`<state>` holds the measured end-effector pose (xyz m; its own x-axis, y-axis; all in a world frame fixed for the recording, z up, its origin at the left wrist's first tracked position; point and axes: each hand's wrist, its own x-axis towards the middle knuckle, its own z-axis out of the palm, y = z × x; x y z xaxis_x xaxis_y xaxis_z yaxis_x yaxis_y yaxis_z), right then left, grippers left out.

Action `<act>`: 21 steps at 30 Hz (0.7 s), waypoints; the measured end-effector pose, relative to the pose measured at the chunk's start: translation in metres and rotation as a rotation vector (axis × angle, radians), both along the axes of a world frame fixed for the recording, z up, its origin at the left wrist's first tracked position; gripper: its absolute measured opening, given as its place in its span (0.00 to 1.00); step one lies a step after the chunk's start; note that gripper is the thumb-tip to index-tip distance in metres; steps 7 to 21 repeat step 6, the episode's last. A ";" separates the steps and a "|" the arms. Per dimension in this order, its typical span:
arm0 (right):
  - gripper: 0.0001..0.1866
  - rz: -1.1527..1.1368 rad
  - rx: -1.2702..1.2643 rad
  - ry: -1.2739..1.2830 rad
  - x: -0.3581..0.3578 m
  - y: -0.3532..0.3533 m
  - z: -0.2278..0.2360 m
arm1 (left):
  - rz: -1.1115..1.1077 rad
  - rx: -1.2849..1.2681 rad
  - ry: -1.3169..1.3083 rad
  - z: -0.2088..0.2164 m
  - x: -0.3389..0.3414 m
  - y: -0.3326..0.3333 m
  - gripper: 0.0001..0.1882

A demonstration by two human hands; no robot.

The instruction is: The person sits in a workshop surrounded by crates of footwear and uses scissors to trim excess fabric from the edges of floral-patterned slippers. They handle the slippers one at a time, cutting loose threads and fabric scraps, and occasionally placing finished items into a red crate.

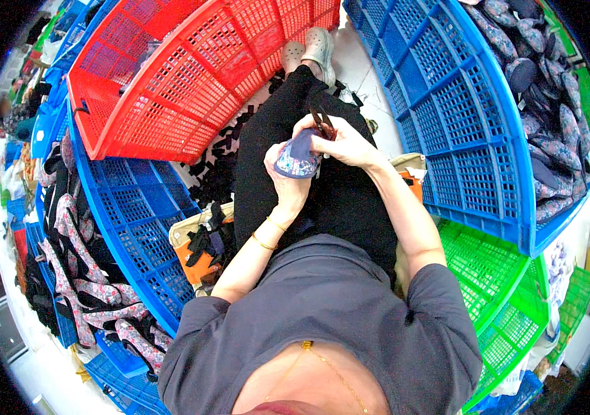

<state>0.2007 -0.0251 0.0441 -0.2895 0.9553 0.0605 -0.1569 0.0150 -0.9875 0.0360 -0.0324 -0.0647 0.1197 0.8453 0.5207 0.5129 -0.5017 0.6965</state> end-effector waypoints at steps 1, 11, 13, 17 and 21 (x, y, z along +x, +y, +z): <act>0.13 -0.028 -0.018 -0.022 0.000 0.000 0.000 | -0.077 -0.044 0.038 0.002 -0.004 -0.002 0.39; 0.15 -0.233 0.035 -0.120 0.005 -0.006 0.019 | -0.556 -0.281 0.086 0.032 -0.053 0.029 0.42; 0.15 -0.233 0.035 -0.120 0.005 -0.006 0.019 | -0.556 -0.281 0.086 0.032 -0.053 0.029 0.42; 0.15 -0.233 0.035 -0.120 0.005 -0.006 0.019 | -0.556 -0.281 0.086 0.032 -0.053 0.029 0.42; 0.15 -0.233 0.035 -0.120 0.005 -0.006 0.019 | -0.556 -0.281 0.086 0.032 -0.053 0.029 0.42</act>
